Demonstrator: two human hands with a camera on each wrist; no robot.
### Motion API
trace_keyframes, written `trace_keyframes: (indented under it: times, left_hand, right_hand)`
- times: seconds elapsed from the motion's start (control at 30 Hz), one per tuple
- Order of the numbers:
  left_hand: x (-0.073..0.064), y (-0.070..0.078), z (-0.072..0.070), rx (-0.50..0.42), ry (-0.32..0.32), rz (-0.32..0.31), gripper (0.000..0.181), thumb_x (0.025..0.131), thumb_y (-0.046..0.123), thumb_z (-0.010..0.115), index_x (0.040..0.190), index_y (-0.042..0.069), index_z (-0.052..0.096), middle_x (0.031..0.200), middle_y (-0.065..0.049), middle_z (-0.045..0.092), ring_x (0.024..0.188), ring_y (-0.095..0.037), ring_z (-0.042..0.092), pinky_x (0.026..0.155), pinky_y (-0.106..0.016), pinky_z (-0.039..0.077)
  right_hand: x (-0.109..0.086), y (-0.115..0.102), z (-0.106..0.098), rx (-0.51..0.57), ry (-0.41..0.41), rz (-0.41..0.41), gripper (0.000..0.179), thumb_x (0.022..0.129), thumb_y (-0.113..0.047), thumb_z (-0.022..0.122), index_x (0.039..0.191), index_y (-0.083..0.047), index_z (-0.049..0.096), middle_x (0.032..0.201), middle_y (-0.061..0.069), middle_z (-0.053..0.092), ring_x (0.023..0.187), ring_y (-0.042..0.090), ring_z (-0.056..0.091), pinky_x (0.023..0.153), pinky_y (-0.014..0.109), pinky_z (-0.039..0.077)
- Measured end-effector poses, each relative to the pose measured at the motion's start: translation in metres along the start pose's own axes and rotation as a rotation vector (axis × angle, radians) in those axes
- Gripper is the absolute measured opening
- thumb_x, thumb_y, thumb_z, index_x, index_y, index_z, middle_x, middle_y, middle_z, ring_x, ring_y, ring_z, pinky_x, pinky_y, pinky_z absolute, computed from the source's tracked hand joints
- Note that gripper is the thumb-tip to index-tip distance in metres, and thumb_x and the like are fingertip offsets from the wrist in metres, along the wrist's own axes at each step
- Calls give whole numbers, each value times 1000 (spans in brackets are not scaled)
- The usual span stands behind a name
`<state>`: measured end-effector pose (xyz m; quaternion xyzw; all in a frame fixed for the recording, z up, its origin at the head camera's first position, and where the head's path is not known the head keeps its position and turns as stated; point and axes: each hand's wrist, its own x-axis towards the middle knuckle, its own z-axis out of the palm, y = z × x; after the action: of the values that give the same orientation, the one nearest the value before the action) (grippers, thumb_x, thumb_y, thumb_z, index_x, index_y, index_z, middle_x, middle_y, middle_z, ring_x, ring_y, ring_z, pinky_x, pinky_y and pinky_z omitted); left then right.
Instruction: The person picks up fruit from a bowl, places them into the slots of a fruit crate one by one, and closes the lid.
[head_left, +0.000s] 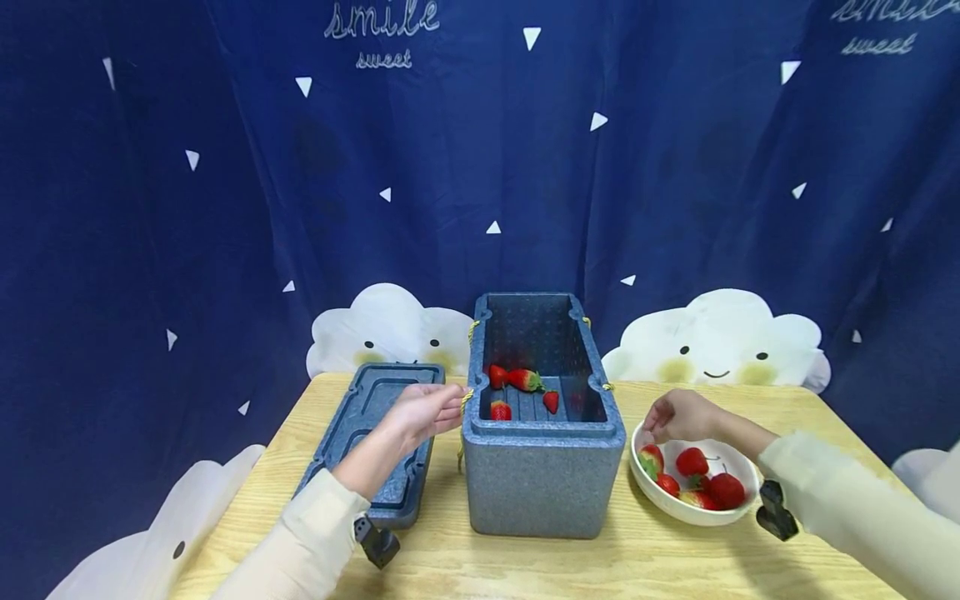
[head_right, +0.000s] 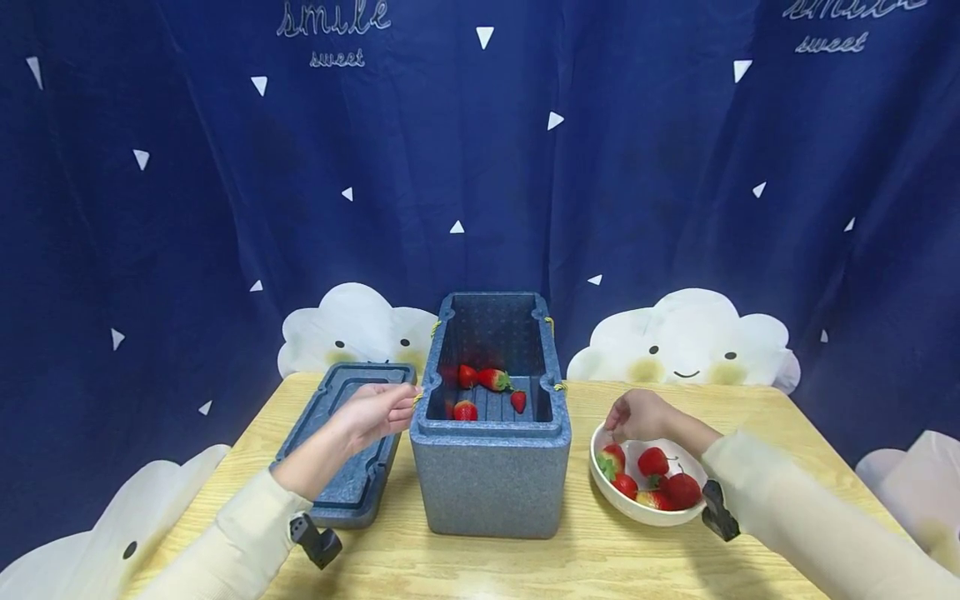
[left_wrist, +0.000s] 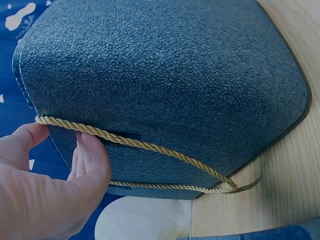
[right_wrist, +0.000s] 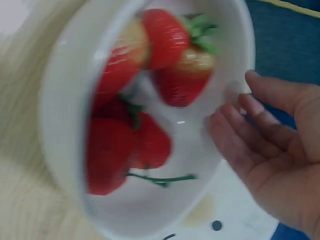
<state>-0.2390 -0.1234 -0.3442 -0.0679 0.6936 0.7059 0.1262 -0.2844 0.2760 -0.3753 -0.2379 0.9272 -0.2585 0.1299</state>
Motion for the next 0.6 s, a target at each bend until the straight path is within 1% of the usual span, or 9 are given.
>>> trace_keyframes:
  times: [0.07, 0.13, 0.2, 0.27, 0.33, 0.47, 0.6]
  left_hand:
    - [1, -1, 0, -1, 2, 4, 43, 94, 14, 55, 130, -9, 50, 128, -24, 61, 99, -15, 65, 105, -43, 48]
    - [0, -1, -1, 1, 3, 9, 41, 94, 14, 54, 128, -9, 52, 126, -24, 62, 93, -12, 65, 106, -44, 47]
    - [0, -2, -1, 2, 2, 12, 41, 94, 14, 54, 128, -9, 52, 126, -24, 62, 93, -11, 65, 107, -45, 47]
    - [0, -2, -1, 5, 0, 14, 42, 95, 14, 53, 129, -10, 51, 128, -25, 60, 97, -13, 65, 107, -46, 46]
    - [1, -2, -1, 8, 0, 16, 43, 95, 14, 53, 130, -10, 50, 129, -25, 59, 101, -15, 64, 107, -46, 46]
    - [1, -2, -1, 8, 5, 9, 43, 94, 14, 54, 130, -8, 51, 130, -24, 59, 107, -18, 63, 105, -43, 48]
    - [0, -2, -1, 10, 11, 9, 43, 94, 14, 54, 130, -9, 50, 128, -24, 60, 102, -16, 64, 104, -43, 49]
  right_hand:
    - [0, 5, 5, 20, -37, -40, 15, 76, -4, 74, 89, 2, 69, 82, 9, 72, 71, 5, 59, 63, 15, 53]
    - [-1, 9, 10, 33, -57, -93, 18, 75, -5, 76, 91, 1, 70, 85, 10, 72, 74, 7, 62, 68, 18, 56]
    - [-1, 14, 13, 42, -65, -133, 20, 73, -3, 77, 92, 0, 70, 88, 11, 73, 78, 11, 64, 72, 24, 59]
    - [-2, 18, 16, 38, -67, -158, 23, 71, -3, 79, 92, -1, 70, 89, 10, 73, 81, 14, 65, 76, 30, 60]
    - [-3, 21, 17, 25, -73, -168, 25, 70, -4, 80, 92, -1, 70, 90, 9, 72, 83, 14, 65, 77, 33, 60]
    - [-5, 26, 18, -22, -80, -180, 25, 70, -10, 82, 91, -4, 70, 87, 5, 71, 80, 6, 62, 72, 26, 57]
    - [-4, 30, 17, -47, -77, -201, 23, 70, -12, 82, 88, -5, 70, 82, 4, 71, 76, 1, 59, 68, 20, 55]
